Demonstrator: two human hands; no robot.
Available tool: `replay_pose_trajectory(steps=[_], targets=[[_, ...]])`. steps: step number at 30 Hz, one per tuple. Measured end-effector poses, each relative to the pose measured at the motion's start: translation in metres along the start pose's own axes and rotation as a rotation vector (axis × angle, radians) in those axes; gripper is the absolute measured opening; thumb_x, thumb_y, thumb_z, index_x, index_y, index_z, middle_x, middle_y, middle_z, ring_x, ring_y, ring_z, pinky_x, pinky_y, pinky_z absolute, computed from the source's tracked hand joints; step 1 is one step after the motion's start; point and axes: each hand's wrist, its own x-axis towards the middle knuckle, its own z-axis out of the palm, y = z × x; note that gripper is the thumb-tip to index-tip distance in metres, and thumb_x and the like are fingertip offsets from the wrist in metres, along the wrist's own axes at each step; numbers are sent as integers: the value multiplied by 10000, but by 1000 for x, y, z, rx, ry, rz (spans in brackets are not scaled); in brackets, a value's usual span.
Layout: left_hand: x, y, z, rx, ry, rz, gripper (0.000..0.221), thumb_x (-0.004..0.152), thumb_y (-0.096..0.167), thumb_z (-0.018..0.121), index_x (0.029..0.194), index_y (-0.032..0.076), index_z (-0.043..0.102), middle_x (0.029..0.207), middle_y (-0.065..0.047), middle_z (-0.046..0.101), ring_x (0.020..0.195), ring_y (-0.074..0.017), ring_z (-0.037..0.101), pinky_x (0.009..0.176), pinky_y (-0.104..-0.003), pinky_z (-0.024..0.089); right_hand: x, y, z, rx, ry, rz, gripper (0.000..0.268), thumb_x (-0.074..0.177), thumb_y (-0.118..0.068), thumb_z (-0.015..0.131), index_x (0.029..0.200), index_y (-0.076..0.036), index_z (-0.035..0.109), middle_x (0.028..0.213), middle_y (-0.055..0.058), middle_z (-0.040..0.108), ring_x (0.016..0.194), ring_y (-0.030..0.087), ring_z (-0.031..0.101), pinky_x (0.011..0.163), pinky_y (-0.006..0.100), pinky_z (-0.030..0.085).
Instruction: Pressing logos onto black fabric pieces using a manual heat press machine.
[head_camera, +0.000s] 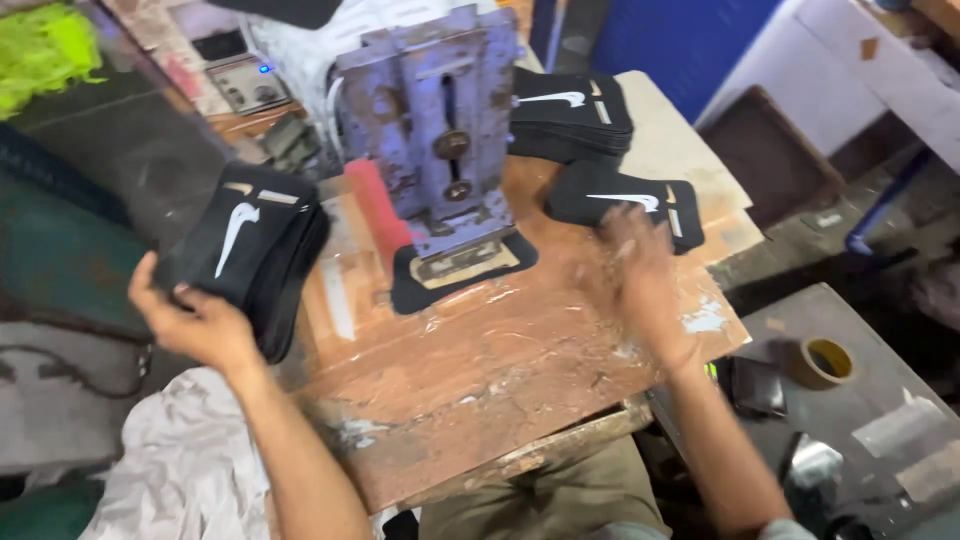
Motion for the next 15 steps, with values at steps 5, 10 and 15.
replay_pose_trajectory(steps=[5, 10, 15], targets=[[-1, -2, -7, 168, -21, -66, 523, 924, -124, 459, 1408, -1, 613, 1384, -230, 664, 1327, -410, 635, 1165, -472, 472, 30, 51, 10, 304, 181, 187, 468, 990, -219, 618, 1408, -17, 564, 1387, 246, 610, 1320, 410, 560, 1097, 513, 448], [2, 29, -2, 307, 43, 181, 480, 971, -38, 617, 1449, -42, 570, 1393, -271, 572, 1319, -452, 532, 1139, -532, 413, -24, -33, -37, 682, -27, 243, 398, 992, -218, 589, 1350, -52, 642, 1251, 216, 675, 1179, 390, 634, 1011, 480, 481], [-3, 51, 13, 137, -54, 126, 366, 1043, 46, 678, 1401, 27, 606, 1219, -175, 674, 1085, -303, 653, 901, -404, 528, -38, -91, -28, 688, 49, -108, 463, 875, -286, 709, 1240, -7, 649, 1366, 211, 616, 1331, 396, 517, 1122, 531, 352]])
